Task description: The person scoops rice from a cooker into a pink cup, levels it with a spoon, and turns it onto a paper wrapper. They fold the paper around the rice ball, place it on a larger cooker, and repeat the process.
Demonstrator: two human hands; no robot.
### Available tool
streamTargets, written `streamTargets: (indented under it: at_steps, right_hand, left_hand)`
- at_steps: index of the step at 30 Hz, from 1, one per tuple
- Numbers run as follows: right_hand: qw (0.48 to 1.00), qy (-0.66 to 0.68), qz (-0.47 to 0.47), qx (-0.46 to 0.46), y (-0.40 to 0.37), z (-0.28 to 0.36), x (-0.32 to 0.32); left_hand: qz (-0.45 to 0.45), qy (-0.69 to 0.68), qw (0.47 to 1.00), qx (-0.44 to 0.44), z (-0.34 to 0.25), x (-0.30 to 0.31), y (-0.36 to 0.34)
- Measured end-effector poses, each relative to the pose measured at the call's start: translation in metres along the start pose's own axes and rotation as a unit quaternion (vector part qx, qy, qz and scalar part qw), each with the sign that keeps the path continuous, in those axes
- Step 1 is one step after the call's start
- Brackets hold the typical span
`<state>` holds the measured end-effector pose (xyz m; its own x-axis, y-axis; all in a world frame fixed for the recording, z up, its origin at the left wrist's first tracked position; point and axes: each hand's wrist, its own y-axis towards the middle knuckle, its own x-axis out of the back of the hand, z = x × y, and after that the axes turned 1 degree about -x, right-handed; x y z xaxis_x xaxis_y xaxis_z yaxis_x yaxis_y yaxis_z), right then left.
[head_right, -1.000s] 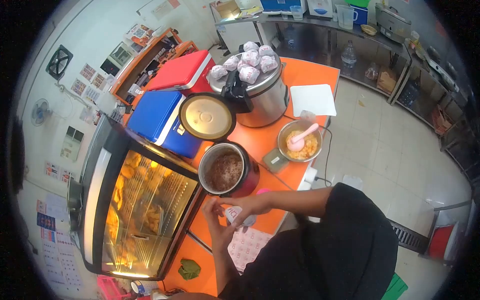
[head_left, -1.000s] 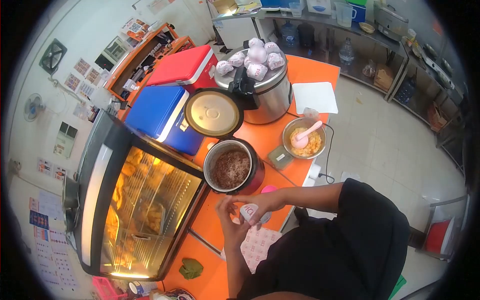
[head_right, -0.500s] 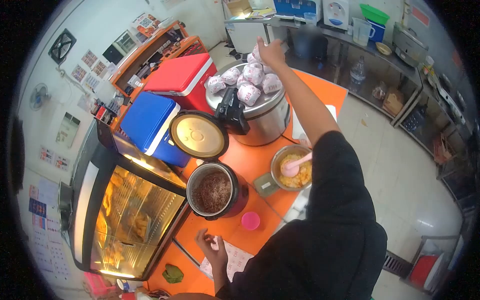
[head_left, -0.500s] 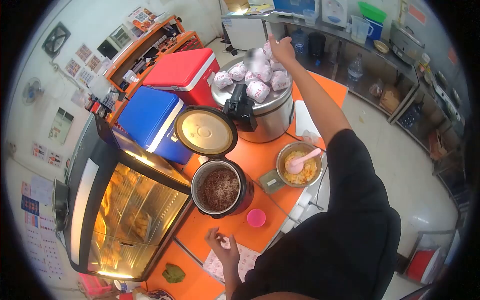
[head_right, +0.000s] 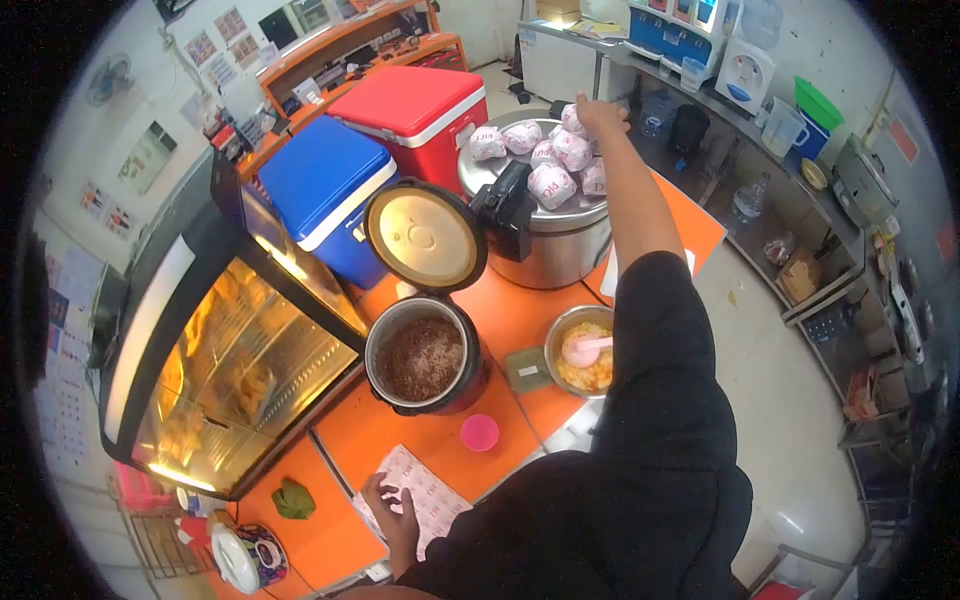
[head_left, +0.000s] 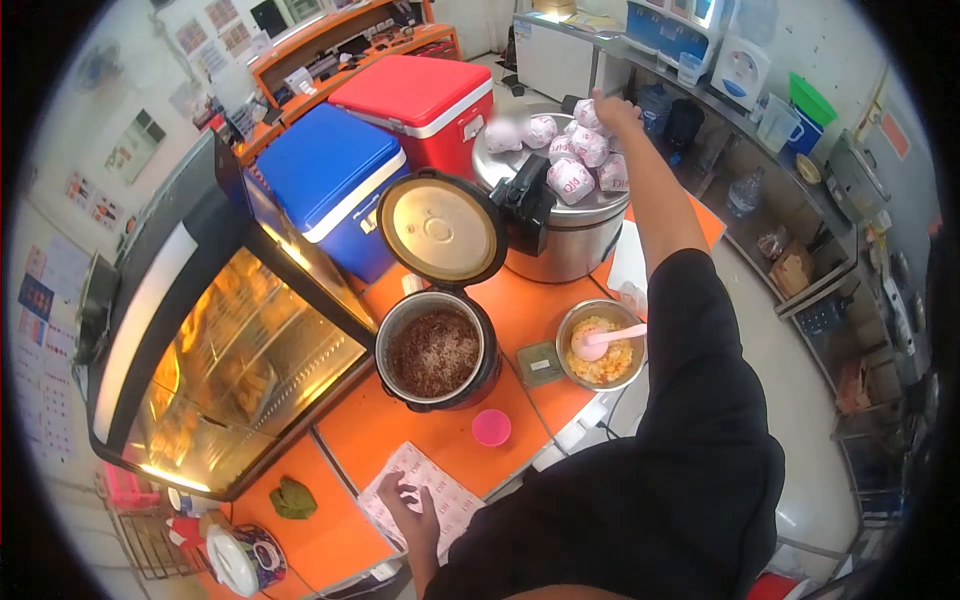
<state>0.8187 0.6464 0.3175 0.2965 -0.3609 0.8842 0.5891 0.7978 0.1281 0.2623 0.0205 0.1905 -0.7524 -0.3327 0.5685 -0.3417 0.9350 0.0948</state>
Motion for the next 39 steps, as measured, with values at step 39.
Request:
streamTargets:
  at_steps: [39]
  right_hand:
    - [0.384, 0.314, 0.491, 0.716, -1.315, 0.504, -0.141]
  left_hand:
    - [-0.276, 0.296, 0.914, 0.02, 0.473, 0.659, -0.068]
